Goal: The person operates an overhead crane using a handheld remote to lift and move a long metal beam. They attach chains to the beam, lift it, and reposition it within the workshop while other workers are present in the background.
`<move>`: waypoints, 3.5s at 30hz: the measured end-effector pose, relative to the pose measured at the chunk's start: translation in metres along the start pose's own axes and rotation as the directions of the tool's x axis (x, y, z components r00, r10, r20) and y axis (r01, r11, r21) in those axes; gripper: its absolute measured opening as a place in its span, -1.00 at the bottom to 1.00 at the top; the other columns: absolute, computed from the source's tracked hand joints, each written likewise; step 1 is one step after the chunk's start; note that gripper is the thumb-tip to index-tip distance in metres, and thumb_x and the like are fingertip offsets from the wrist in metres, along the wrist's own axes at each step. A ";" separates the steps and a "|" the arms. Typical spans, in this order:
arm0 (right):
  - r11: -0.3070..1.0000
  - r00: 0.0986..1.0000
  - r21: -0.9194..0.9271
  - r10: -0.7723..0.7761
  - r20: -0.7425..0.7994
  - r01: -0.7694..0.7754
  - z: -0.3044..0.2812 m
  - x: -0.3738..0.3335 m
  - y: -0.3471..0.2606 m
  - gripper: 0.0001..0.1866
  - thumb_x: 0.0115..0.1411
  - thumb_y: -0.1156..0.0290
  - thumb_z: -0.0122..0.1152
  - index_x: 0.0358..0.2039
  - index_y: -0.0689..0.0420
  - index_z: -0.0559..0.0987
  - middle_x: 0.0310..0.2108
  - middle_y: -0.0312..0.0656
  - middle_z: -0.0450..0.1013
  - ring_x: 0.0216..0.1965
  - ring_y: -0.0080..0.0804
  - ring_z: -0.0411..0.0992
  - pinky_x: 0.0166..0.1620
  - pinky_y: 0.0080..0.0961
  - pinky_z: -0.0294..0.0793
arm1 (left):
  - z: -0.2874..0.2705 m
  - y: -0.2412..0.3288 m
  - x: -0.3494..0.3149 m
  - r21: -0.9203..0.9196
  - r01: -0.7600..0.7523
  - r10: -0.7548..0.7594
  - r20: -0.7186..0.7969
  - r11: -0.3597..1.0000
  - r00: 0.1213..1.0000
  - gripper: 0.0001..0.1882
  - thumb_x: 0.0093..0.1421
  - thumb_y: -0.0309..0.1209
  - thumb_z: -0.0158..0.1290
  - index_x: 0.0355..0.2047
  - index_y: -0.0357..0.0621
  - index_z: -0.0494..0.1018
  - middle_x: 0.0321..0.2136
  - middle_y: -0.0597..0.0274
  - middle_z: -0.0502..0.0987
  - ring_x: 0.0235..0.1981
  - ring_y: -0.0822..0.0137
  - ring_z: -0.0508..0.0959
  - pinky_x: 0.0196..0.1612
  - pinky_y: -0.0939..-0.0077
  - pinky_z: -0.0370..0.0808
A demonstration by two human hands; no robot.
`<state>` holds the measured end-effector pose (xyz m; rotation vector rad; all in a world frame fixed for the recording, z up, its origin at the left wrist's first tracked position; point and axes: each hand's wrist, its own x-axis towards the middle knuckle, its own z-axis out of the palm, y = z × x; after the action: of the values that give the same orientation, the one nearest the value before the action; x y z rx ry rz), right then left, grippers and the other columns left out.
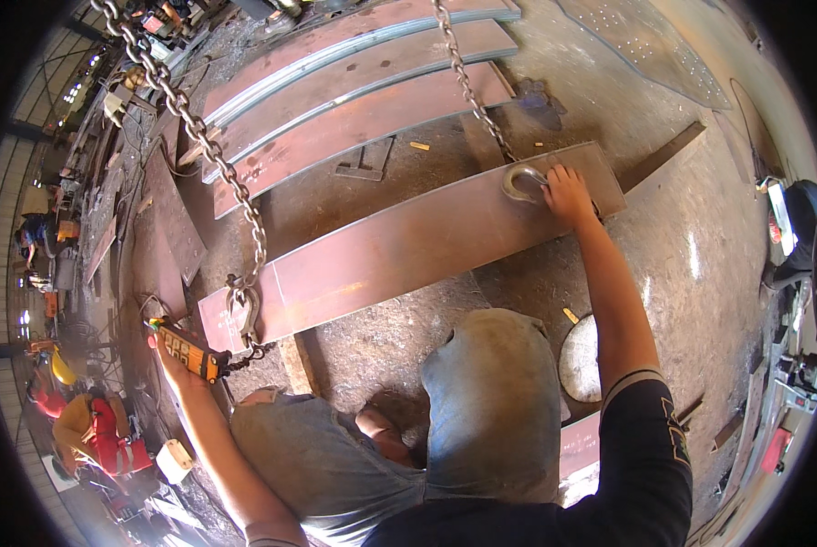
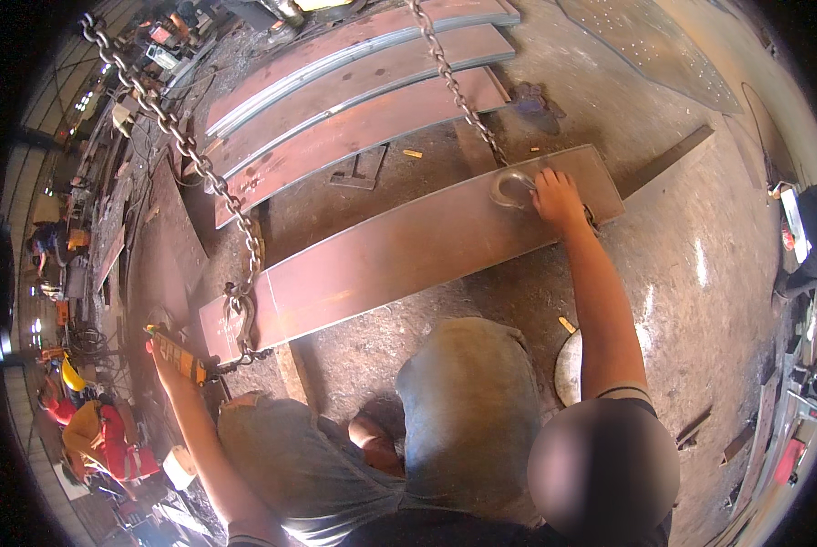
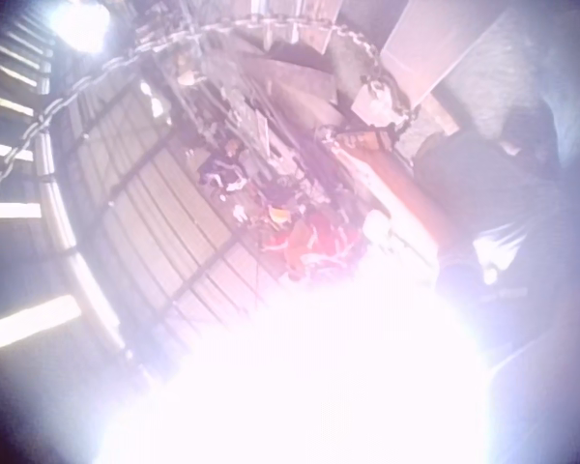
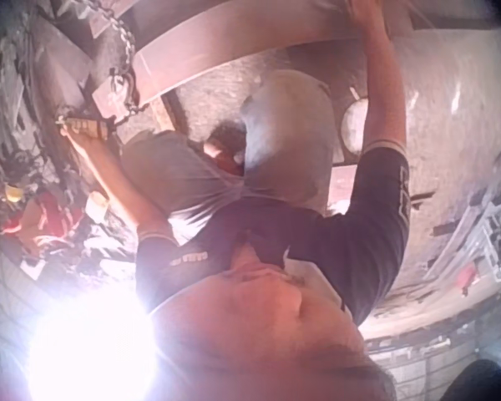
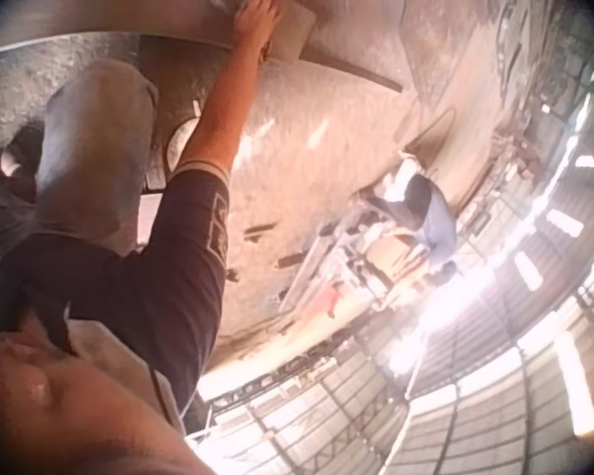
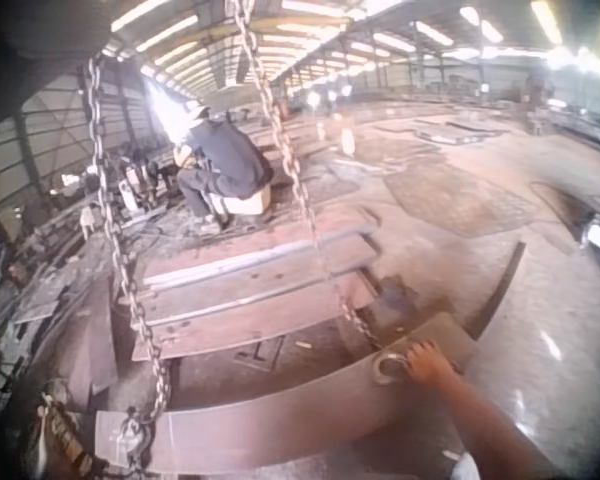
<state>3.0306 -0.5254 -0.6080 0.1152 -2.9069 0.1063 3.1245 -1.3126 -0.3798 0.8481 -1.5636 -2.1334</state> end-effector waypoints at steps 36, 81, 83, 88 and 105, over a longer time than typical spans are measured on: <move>0.893 0.879 0.044 0.450 -0.156 -0.449 -0.010 -0.067 -0.031 -0.50 0.19 0.05 0.32 -0.05 0.22 0.57 -0.10 0.03 0.45 -0.05 0.04 0.43 -0.02 -0.12 0.45 | 0.008 0.001 -0.008 0.036 -0.018 0.018 0.013 0.999 1.000 -0.58 0.30 0.14 0.04 -0.16 0.09 0.50 -0.38 0.24 0.56 -0.39 0.18 0.58 -0.33 0.20 0.59; 0.892 0.927 -0.390 -0.323 -0.192 0.230 -0.073 0.448 -0.152 -0.61 0.38 0.25 -0.12 0.07 0.07 0.56 0.26 -0.16 0.35 0.39 -0.24 0.12 0.49 0.08 -0.32 | -0.053 0.104 -0.144 0.016 -0.163 0.158 -0.359 0.987 0.920 -0.61 0.33 0.00 0.08 -0.01 0.05 0.47 -0.36 0.32 0.59 -0.42 0.33 0.64 -0.44 0.32 0.66; 0.649 0.975 -0.754 -0.217 -0.056 0.101 -0.055 0.468 -0.116 -0.53 0.40 0.23 -0.18 0.23 0.04 0.48 0.38 -0.20 0.25 0.48 -0.28 -0.02 0.50 0.10 -0.49 | -0.065 0.106 -0.149 0.001 -0.143 0.132 -0.396 0.990 0.909 -0.60 0.33 0.00 0.07 0.01 0.04 0.48 -0.36 0.31 0.60 -0.41 0.35 0.65 -0.42 0.37 0.66; 0.334 0.907 -0.899 0.210 0.364 0.284 -0.033 0.470 0.015 -0.46 0.44 0.05 -0.14 0.34 -0.03 0.39 0.34 -0.22 0.32 0.42 -0.27 0.16 0.48 0.04 -0.50 | -0.070 0.102 -0.152 0.038 -0.195 0.194 -0.396 0.980 0.898 -0.56 0.32 0.05 0.08 -0.03 -0.02 0.50 -0.41 0.24 0.63 -0.48 0.34 0.65 -0.43 0.43 0.65; 0.656 0.835 -0.743 0.330 0.441 0.133 -0.222 0.143 0.125 -0.34 -0.02 -0.32 0.35 -0.35 0.12 0.74 -0.32 -0.10 0.65 -0.24 -0.16 0.63 -0.17 -0.25 0.60 | -0.038 0.067 -0.103 0.141 -0.038 0.077 -0.284 0.989 0.956 -0.43 0.23 0.11 0.15 -0.02 -0.13 0.50 -0.35 0.23 0.58 -0.45 0.26 0.60 -0.44 0.23 0.61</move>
<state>2.9313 -0.3928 -0.3679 -0.2103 -3.1986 -1.3421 3.2232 -1.2993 -0.2981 1.0899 -1.5681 -1.7837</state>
